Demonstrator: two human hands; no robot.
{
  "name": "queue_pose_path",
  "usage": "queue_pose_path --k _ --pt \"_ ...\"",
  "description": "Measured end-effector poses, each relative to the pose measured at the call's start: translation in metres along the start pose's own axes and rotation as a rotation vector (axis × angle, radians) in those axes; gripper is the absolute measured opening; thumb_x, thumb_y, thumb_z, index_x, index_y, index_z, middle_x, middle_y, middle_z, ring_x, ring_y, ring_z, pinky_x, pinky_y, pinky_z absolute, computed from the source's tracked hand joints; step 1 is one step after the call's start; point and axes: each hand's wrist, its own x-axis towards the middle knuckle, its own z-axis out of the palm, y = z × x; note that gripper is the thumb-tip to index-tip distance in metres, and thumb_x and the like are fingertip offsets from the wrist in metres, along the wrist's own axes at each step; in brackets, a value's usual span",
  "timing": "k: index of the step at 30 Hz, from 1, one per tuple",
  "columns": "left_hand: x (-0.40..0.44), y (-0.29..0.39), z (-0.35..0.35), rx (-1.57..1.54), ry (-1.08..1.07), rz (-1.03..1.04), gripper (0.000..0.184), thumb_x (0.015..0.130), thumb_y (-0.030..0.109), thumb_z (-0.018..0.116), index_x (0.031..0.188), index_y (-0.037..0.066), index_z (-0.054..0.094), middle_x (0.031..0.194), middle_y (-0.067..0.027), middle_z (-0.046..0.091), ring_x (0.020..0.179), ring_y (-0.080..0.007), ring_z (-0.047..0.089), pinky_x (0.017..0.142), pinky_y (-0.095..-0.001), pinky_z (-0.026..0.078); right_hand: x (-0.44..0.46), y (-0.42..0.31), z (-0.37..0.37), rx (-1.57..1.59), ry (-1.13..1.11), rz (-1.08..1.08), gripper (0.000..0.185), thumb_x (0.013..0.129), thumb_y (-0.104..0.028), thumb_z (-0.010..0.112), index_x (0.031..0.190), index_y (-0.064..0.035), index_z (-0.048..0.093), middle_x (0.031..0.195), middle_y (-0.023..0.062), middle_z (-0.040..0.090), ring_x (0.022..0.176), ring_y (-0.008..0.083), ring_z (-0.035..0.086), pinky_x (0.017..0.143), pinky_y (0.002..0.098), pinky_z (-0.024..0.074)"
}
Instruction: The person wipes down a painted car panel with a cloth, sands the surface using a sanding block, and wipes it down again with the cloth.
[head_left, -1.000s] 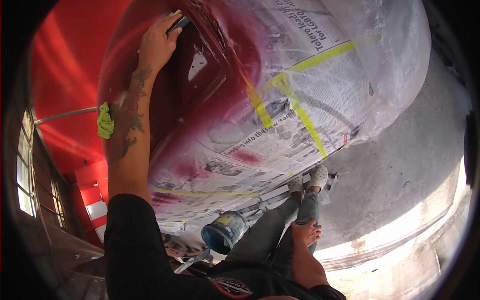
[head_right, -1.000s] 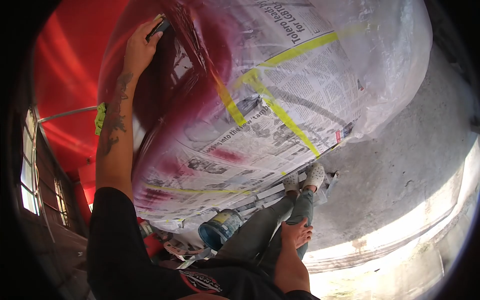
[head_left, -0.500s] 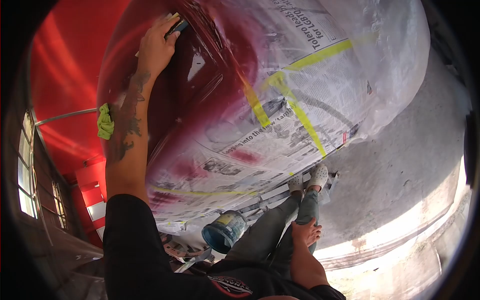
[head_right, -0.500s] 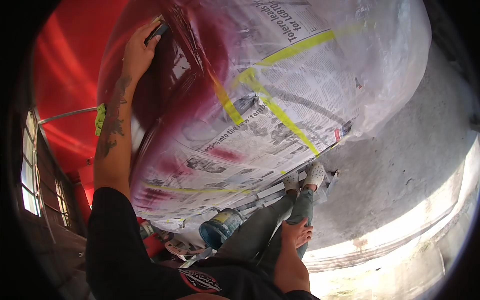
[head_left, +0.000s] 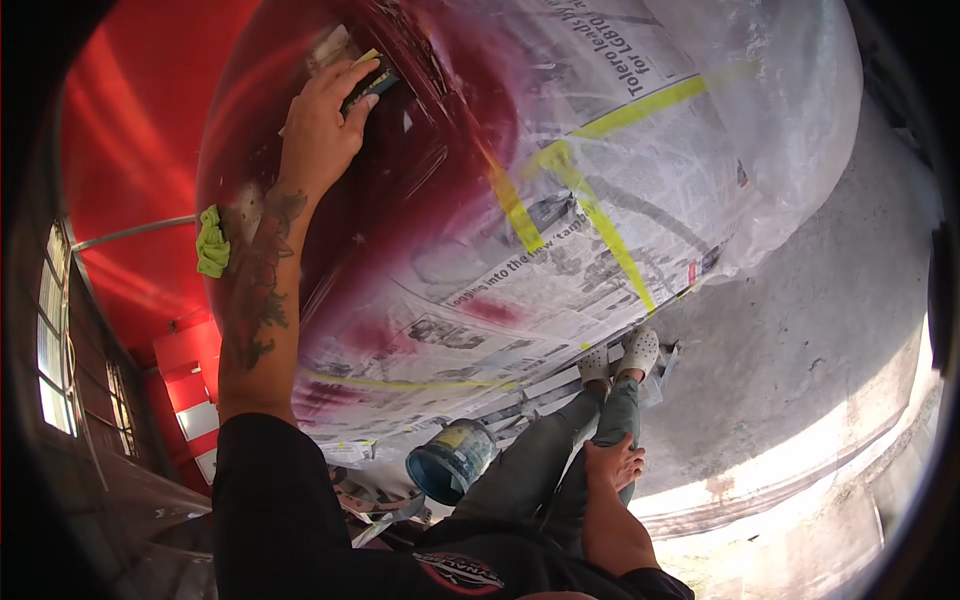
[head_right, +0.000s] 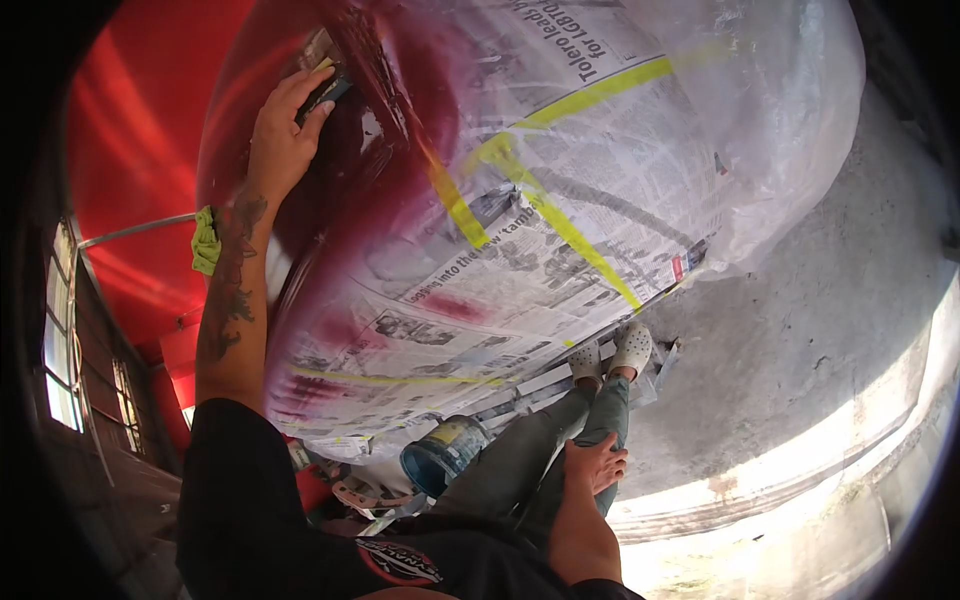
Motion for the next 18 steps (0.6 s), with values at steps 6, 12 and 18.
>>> queue_pose_path --k 6,12,18 --pt "0.027 -0.030 0.010 0.043 0.061 -0.055 0.038 0.091 0.015 0.072 0.129 0.016 0.068 0.129 -0.0089 0.066 0.092 -0.0276 0.066 0.085 -0.0398 0.051 0.000 0.001 -0.001 -0.012 0.011 -0.002 0.096 0.065 -0.051 0.085 0.146 -0.0186 0.044 0.128 0.0166 0.051 0.120 0.0362 0.054 0.104 0.0450 0.0408" --pt "-0.027 0.030 -0.006 0.001 -0.037 -0.003 0.041 0.091 0.006 0.072 0.132 0.011 0.066 0.129 -0.0145 0.065 0.120 -0.0351 0.062 0.101 -0.0413 0.050 0.000 -0.003 -0.001 0.001 0.006 -0.005 0.097 0.065 -0.051 0.084 0.147 -0.0182 0.044 0.128 0.0168 0.051 0.119 0.0361 0.054 0.104 0.0443 0.0409" --pt "-0.003 0.004 0.008 0.058 0.081 -0.016 0.042 0.089 0.014 0.075 0.130 0.015 0.068 0.127 -0.0084 0.066 0.108 -0.0284 0.064 0.091 -0.0418 0.050 0.000 -0.002 -0.005 0.012 -0.046 0.025 0.101 0.064 -0.051 0.088 0.149 -0.0190 0.044 0.136 0.0174 0.048 0.126 0.0367 0.051 0.106 0.0461 0.0412"
